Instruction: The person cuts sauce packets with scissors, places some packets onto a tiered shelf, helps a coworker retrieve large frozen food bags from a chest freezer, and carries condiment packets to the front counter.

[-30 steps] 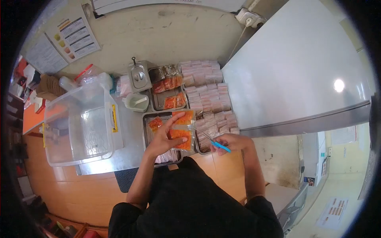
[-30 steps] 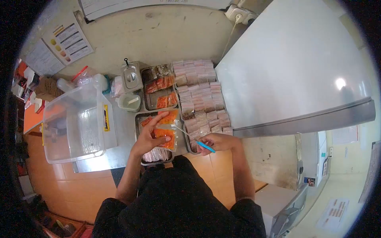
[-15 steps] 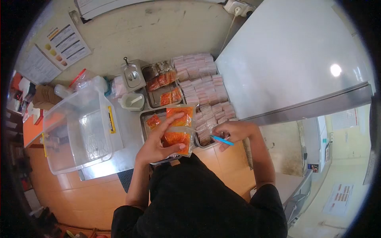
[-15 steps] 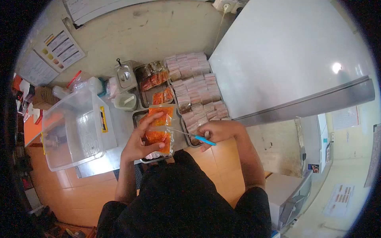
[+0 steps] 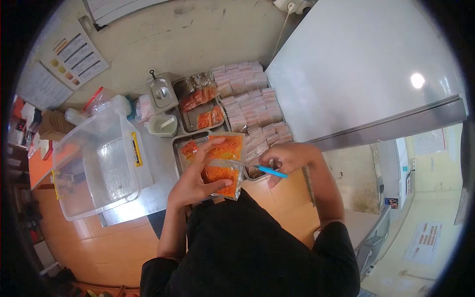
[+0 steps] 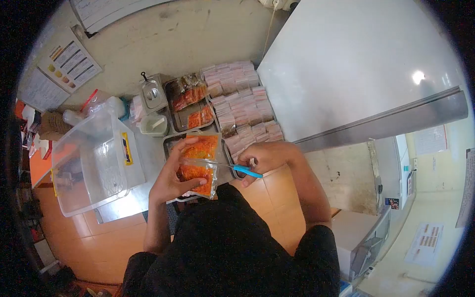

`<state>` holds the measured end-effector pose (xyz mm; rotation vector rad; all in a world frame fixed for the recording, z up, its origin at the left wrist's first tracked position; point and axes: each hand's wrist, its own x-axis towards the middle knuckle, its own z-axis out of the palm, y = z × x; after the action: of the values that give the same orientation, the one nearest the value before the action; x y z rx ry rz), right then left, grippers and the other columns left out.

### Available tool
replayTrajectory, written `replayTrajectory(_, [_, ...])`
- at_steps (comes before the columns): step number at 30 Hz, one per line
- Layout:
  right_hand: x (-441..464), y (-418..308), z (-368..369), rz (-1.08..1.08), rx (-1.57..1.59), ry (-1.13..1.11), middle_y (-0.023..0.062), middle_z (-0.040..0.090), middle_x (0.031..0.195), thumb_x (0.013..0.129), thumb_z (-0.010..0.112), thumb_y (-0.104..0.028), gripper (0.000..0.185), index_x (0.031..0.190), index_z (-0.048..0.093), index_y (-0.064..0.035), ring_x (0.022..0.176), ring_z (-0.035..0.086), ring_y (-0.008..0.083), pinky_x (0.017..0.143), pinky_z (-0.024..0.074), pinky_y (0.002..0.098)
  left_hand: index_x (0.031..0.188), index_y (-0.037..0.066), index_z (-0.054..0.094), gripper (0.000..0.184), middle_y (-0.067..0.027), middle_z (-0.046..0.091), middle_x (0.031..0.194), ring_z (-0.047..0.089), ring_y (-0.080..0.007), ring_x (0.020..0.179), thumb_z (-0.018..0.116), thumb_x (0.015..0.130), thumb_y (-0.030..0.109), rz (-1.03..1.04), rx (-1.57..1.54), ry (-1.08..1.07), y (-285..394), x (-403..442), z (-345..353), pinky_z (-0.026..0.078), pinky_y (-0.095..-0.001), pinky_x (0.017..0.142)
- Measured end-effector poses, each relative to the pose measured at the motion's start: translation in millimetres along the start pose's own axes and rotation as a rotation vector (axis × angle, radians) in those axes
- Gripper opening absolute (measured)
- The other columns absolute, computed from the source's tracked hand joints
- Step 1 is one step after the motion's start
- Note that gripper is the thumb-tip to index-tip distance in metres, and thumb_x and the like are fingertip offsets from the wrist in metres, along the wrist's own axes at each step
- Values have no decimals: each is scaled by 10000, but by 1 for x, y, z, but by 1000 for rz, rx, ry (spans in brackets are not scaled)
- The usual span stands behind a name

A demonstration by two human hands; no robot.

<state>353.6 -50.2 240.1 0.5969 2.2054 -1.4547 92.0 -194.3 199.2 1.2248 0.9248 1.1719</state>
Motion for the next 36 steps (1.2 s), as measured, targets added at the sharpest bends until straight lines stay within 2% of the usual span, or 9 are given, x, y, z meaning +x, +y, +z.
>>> replayTrajectory(7, [2,-5,0,16,119,-77,56,644,747,755,880,-368,441,877,642,-16,677,589,132,613,473,326,1513,61,295,1073,-93,378,1494,374,-198,1389,911,635,9,-13,-93,-44,-12,8,-6,316,-352,1157])
replayTrajectory(11, [3,-2,5,-34,116,-53,59,649,722,762,877,-346,415,841,644,-12,655,586,124,590,465,325,1511,52,301,1081,-93,391,1485,380,-195,1385,918,624,13,-5,-79,-48,-15,7,-7,301,-343,1162])
replayTrajectory(14, [2,-1,5,9,121,-54,58,646,692,767,875,-333,394,804,648,-13,635,581,118,574,456,324,1501,43,324,1070,-92,399,1480,384,-198,1383,925,616,24,-102,-222,-29,-6,6,-6,294,-343,1164])
replayTrajectory(17, [1,1,4,17,85,-54,52,643,667,763,877,-323,377,771,657,-17,614,574,114,560,446,321,1489,38,351,1046,-93,406,1478,387,-194,1379,930,619,37,-87,-153,-58,-6,6,-11,305,-339,1156])
replayTrajectory(19, [2,2,6,-11,56,-53,46,643,657,758,880,-319,371,757,661,-20,603,570,112,554,442,319,1494,67,350,985,-89,418,1464,426,-180,1343,897,676,31,-50,-17,-130,-6,5,-13,348,-325,1121])
replayTrajectory(21, [3,3,11,-33,180,-40,38,650,651,743,888,-310,355,759,677,-25,598,573,111,547,438,318,1489,63,364,972,-86,427,1457,427,-178,1340,898,676,33,-57,-36,-131,-9,5,-12,351,-322,1117])
replayTrajectory(28, [2,2,9,33,70,-81,48,676,703,725,899,-276,327,804,701,-27,635,595,111,573,454,303,1486,30,385,978,-86,464,1446,442,-160,1321,909,660,55,-100,-108,-212,-5,6,-13,353,-314,1114])
replayTrajectory(34, [8,6,20,-64,288,-78,62,689,740,685,916,-262,356,800,692,-10,682,620,123,599,466,309,1479,22,400,935,-72,489,1429,486,-138,1268,889,682,3,-94,-183,-236,-7,8,-11,399,-299,1074])
replayTrajectory(36, [7,7,20,18,254,-80,42,674,757,681,920,-245,376,850,684,-6,701,605,114,614,466,308,1477,4,393,968,-77,493,1426,495,-144,1270,912,660,20,-111,-187,-233,-3,8,-9,401,-309,1078])
